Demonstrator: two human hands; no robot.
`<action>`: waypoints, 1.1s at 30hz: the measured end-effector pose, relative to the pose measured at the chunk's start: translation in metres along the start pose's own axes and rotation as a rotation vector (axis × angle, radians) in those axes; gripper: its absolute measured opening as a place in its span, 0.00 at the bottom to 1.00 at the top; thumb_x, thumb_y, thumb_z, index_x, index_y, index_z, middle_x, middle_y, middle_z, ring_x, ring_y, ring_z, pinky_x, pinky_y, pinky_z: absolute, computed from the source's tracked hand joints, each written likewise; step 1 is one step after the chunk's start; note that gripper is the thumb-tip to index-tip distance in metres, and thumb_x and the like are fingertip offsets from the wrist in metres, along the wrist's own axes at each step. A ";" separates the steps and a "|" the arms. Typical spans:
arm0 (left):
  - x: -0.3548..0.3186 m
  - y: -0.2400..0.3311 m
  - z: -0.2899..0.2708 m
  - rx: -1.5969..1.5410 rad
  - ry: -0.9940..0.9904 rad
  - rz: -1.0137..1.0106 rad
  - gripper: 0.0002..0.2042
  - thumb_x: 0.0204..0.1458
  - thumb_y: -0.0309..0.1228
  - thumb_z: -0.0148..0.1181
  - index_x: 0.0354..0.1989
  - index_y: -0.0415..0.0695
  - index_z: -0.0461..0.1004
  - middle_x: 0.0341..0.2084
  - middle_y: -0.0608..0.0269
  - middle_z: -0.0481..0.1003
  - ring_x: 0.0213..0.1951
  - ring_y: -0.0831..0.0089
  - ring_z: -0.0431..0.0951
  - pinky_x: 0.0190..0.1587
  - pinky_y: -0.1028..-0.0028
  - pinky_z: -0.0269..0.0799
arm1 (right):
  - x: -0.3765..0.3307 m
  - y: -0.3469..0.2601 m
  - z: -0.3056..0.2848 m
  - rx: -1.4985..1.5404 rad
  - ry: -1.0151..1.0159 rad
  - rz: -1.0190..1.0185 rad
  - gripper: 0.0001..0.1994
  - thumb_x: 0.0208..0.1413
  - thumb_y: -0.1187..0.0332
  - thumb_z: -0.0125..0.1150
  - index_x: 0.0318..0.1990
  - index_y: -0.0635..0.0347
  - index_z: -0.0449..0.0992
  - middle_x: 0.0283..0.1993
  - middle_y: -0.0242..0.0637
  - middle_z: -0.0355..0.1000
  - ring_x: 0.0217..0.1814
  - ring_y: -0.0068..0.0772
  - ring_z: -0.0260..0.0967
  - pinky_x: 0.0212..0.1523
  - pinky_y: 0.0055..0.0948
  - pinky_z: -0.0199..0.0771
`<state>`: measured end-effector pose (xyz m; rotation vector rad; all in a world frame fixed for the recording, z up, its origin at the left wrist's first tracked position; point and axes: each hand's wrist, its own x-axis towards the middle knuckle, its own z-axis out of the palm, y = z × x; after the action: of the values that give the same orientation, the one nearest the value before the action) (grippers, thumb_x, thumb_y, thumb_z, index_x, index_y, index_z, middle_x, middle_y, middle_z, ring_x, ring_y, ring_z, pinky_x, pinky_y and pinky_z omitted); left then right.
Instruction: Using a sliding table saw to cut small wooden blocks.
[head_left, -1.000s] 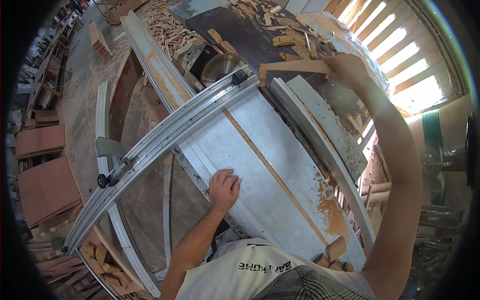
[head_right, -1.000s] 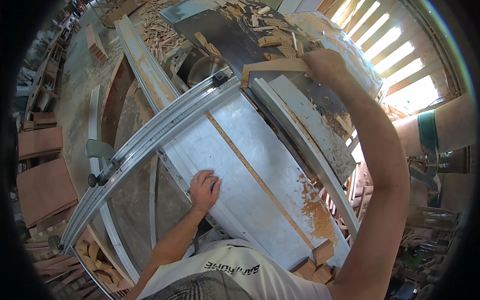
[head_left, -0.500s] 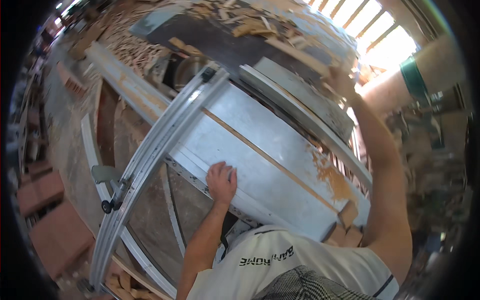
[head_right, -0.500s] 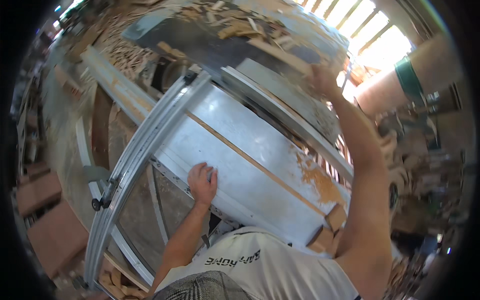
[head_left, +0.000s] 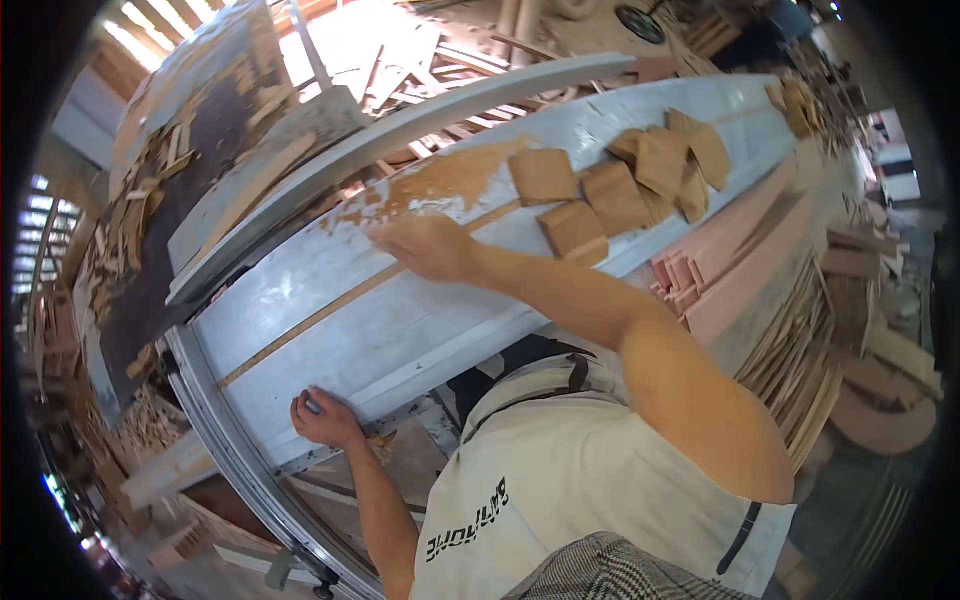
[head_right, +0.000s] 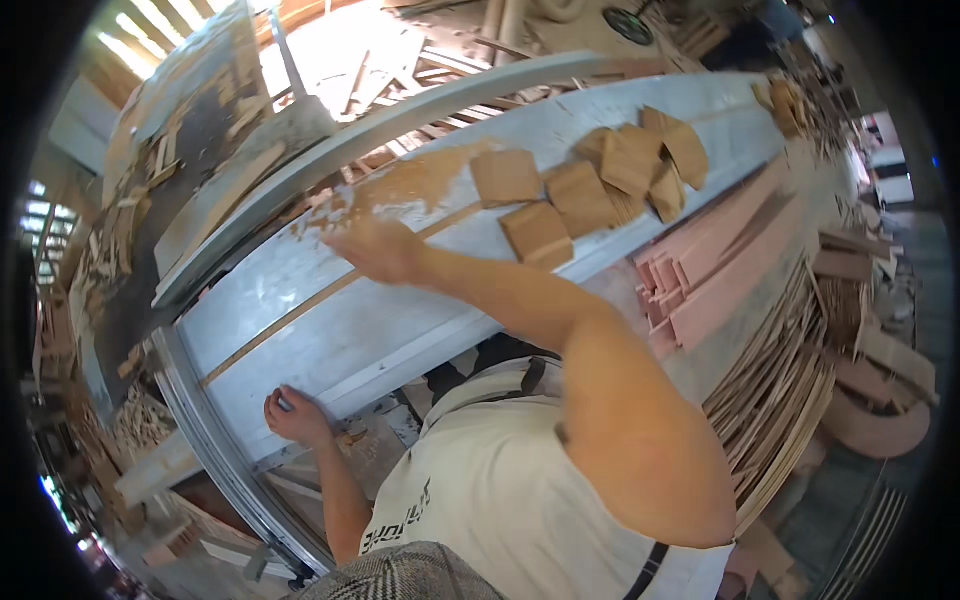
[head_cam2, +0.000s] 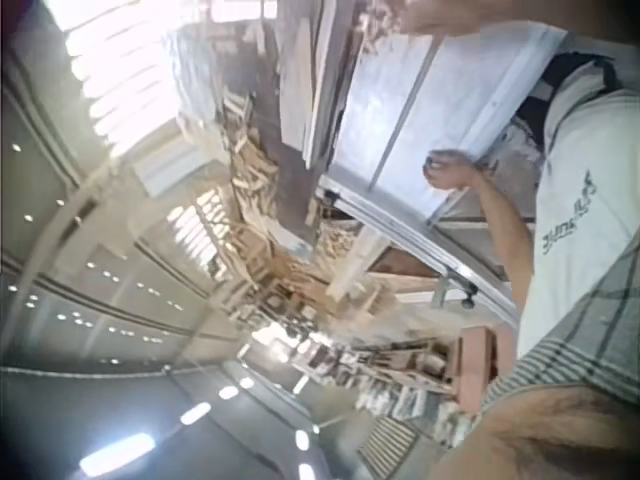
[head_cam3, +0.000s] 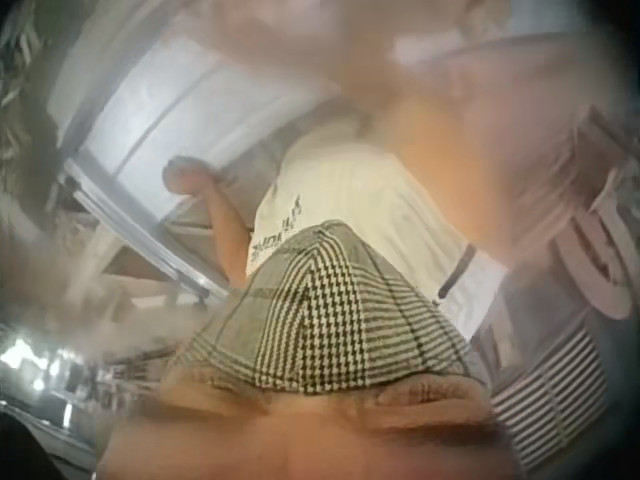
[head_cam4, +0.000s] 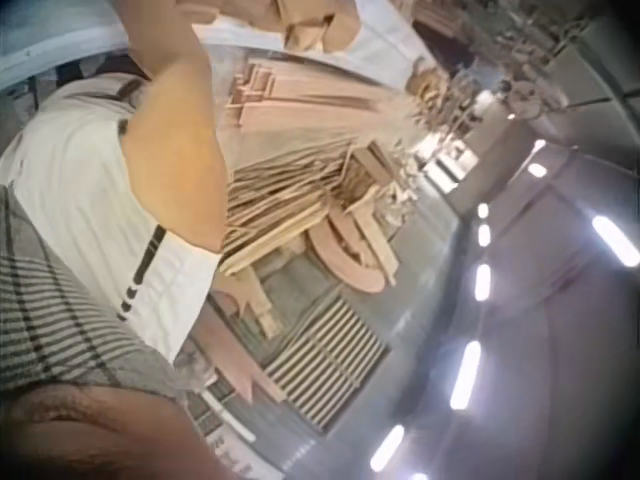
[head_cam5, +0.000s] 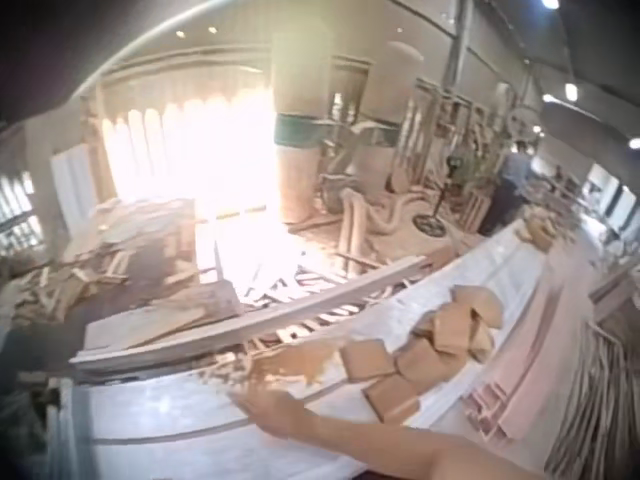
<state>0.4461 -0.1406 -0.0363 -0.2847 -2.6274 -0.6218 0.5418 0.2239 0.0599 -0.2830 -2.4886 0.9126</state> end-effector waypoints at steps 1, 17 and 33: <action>-0.001 0.004 0.000 -0.009 -0.027 0.010 0.15 0.60 0.40 0.64 0.42 0.38 0.80 0.47 0.50 0.78 0.52 0.51 0.75 0.56 0.54 0.69 | -0.059 0.009 -0.026 -0.150 -0.059 -0.048 0.14 0.60 0.68 0.63 0.54 0.53 0.80 0.35 0.44 0.80 0.34 0.50 0.78 0.35 0.43 0.79; -0.027 0.027 0.002 -0.408 -0.123 -0.166 0.21 0.66 0.35 0.60 0.59 0.31 0.71 0.54 0.44 0.74 0.53 0.60 0.76 0.56 0.64 0.73 | -0.248 0.199 -0.291 0.021 0.557 1.277 0.28 0.61 0.52 0.66 0.57 0.70 0.76 0.44 0.49 0.80 0.48 0.45 0.76 0.48 0.35 0.74; -0.032 0.232 -0.085 -1.185 -0.662 -0.312 0.19 0.67 0.30 0.57 0.63 0.36 0.68 0.54 0.55 0.76 0.52 0.68 0.79 0.52 0.70 0.76 | -0.089 0.006 -0.210 0.667 0.182 0.450 0.22 0.55 0.67 0.76 0.55 0.65 0.76 0.46 0.33 0.79 0.46 0.20 0.73 0.48 0.23 0.76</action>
<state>0.5719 0.0206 0.1068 -0.4634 -2.4973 -2.5127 0.7233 0.3143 0.1647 -0.6669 -1.8441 1.7399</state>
